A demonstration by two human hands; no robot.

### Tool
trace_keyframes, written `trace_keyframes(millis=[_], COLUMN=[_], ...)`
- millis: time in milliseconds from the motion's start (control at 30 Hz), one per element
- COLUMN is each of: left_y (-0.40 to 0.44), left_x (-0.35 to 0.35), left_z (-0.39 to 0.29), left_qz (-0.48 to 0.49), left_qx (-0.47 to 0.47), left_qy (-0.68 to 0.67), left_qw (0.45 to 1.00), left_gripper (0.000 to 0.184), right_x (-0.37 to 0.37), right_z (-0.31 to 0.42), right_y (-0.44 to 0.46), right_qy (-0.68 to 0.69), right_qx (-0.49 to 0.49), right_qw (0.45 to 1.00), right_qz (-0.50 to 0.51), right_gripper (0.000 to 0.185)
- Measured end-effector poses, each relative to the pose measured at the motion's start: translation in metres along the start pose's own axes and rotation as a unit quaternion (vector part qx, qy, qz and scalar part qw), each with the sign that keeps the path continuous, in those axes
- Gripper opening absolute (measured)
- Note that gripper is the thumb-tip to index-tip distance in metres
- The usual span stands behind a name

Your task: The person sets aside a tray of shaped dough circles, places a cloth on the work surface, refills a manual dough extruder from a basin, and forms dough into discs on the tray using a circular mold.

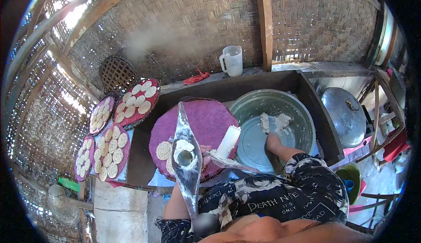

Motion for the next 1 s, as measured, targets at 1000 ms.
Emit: trace_keyframes(millis=[1000], left_y=[0.004], left_x=[0.004], left_z=[0.017], left_qz=[-0.01], left_qx=[0.002], left_qy=[0.042], left_qw=[0.999], left_gripper=[0.022], right_x=[0.03], right_z=[0.031], right_y=[-0.003], right_qy=[-0.063], right_qx=[0.081], right_qw=[0.975], right_qz=[0.195], right_gripper=[0.031])
Point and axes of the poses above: each hand's wrist, its own y-axis towards the middle knuckle, its own x-axis out of the back of the hand, z = x × y, the point moved 2 cm from there along y, towards the middle knuckle, and after that the axes turned 11 degrees about x, right-handed, at the moved point
